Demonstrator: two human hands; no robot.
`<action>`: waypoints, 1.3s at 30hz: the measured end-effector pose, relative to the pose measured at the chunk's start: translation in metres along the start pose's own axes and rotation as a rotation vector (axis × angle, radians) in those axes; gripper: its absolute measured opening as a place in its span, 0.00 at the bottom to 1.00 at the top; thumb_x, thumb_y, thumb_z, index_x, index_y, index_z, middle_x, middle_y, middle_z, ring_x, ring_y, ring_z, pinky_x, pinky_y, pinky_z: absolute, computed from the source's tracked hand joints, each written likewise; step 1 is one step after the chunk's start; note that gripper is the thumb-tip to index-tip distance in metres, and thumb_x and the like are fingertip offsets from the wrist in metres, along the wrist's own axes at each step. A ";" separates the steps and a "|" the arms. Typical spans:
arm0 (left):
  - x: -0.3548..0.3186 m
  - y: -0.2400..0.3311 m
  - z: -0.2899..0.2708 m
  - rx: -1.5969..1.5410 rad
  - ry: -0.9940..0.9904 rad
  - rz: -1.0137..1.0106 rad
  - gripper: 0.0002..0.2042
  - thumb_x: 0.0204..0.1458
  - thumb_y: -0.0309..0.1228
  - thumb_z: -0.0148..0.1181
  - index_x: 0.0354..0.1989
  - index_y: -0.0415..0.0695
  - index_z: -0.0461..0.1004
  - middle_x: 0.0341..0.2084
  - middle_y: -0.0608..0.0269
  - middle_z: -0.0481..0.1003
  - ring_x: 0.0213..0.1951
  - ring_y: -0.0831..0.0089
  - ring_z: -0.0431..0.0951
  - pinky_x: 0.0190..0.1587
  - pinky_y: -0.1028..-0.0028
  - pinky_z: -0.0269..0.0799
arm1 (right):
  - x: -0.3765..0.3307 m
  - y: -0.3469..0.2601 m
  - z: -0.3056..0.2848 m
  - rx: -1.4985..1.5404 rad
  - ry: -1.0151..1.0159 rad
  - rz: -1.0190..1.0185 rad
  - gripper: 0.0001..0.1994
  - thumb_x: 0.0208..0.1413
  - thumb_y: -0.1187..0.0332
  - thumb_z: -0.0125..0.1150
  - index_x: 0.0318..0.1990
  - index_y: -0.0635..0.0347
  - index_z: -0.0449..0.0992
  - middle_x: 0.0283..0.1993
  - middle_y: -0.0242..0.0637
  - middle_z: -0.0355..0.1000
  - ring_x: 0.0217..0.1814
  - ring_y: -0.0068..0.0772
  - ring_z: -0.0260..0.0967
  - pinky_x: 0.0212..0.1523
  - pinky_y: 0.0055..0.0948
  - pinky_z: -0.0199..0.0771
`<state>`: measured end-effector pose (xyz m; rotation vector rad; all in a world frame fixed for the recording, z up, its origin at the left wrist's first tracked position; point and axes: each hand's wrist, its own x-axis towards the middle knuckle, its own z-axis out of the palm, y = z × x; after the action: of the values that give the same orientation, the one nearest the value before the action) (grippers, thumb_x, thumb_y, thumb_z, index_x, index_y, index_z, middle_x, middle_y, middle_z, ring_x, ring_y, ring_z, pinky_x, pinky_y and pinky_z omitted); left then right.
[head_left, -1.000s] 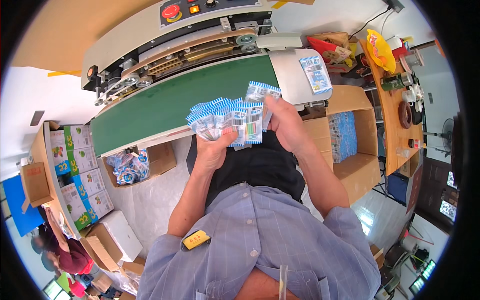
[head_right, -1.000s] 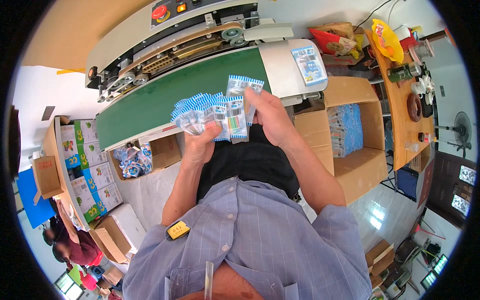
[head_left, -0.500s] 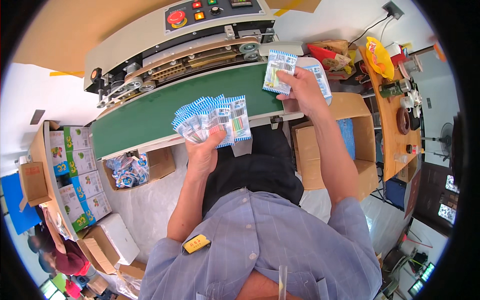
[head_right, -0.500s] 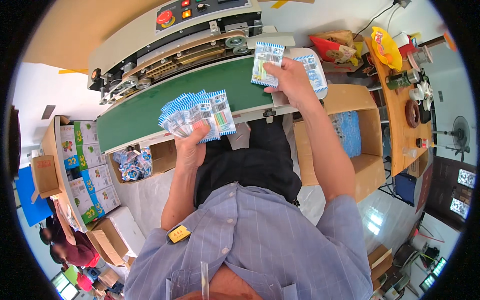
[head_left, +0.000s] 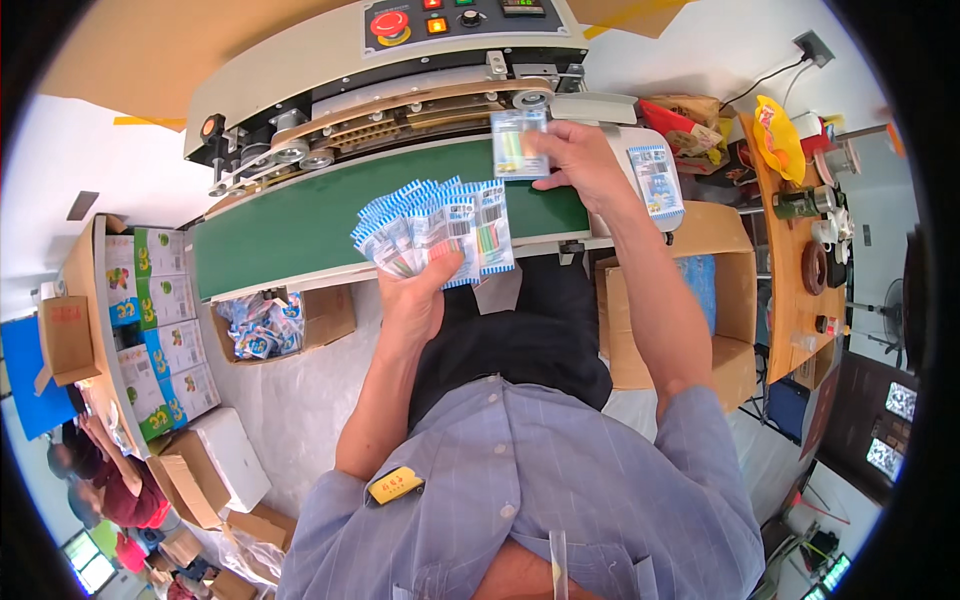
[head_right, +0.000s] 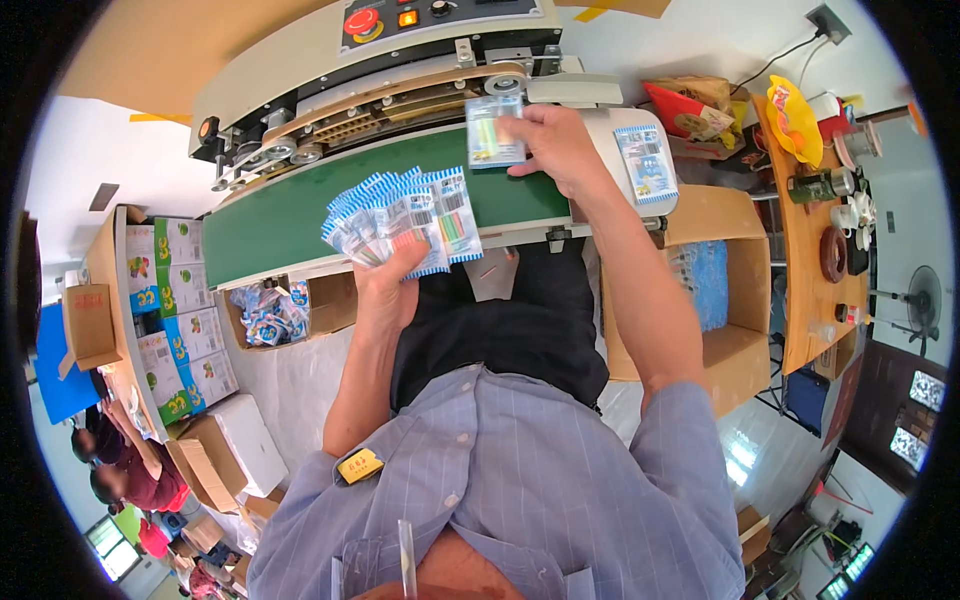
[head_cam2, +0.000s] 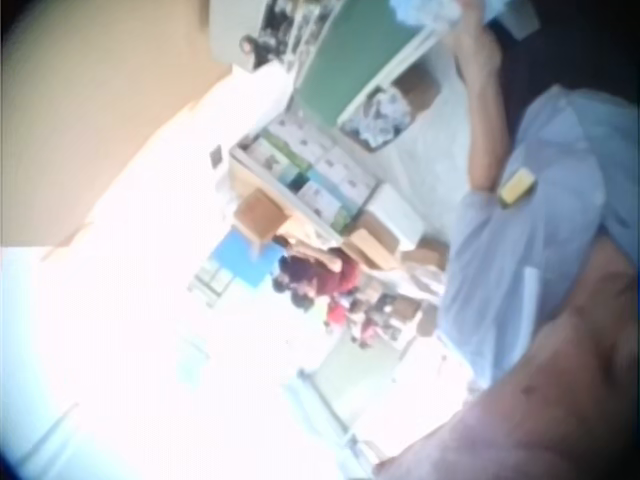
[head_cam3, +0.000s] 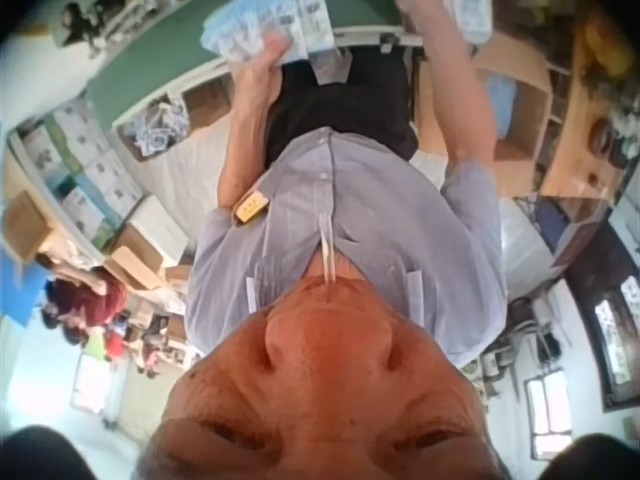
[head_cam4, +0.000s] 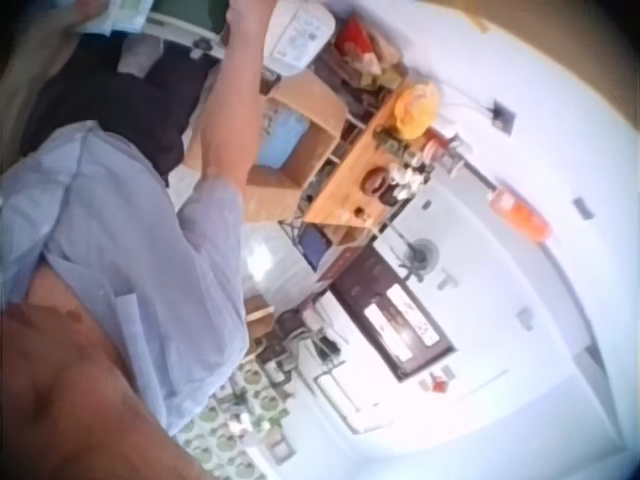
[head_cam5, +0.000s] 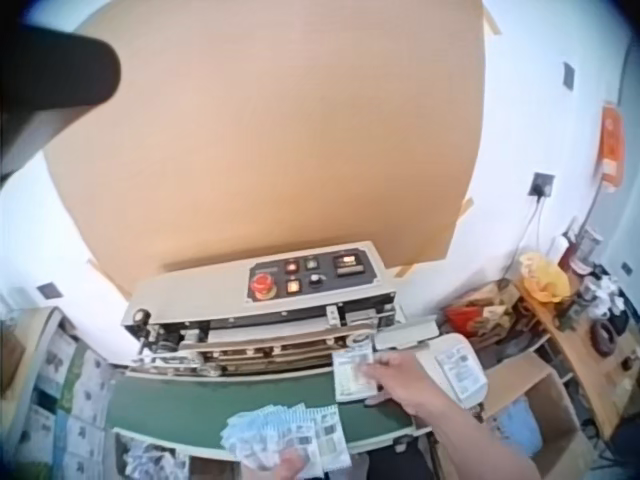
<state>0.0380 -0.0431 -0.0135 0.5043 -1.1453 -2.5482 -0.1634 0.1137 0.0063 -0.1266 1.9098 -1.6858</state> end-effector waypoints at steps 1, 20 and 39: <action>0.002 -0.001 0.001 -0.005 -0.007 0.011 0.24 0.46 0.13 0.62 0.54 0.41 0.68 0.47 0.61 0.75 0.49 0.69 0.76 0.53 0.67 0.73 | -0.001 0.000 0.004 -0.060 0.075 -0.059 0.17 0.60 0.61 0.60 0.47 0.67 0.75 0.39 0.37 0.76 0.41 0.25 0.75 0.34 0.25 0.81; 0.014 -0.001 0.024 0.025 0.060 -0.039 0.20 0.47 0.16 0.65 0.50 0.40 0.72 0.43 0.60 0.78 0.43 0.70 0.79 0.44 0.68 0.79 | -0.065 0.025 -0.025 0.257 0.247 -0.146 0.10 0.64 0.66 0.54 0.43 0.63 0.74 0.38 0.34 0.76 0.36 0.22 0.76 0.29 0.22 0.82; 0.019 0.005 0.032 -0.023 -0.070 -0.036 0.18 0.51 0.18 0.63 0.51 0.38 0.71 0.42 0.59 0.78 0.41 0.69 0.80 0.39 0.67 0.81 | -0.063 0.011 0.023 0.129 0.089 -0.280 0.15 0.62 0.63 0.57 0.49 0.65 0.73 0.42 0.36 0.74 0.41 0.24 0.73 0.34 0.22 0.75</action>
<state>0.0073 -0.0333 0.0067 0.4378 -1.1385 -2.6262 -0.0968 0.1228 0.0182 -0.2840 1.9111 -2.0245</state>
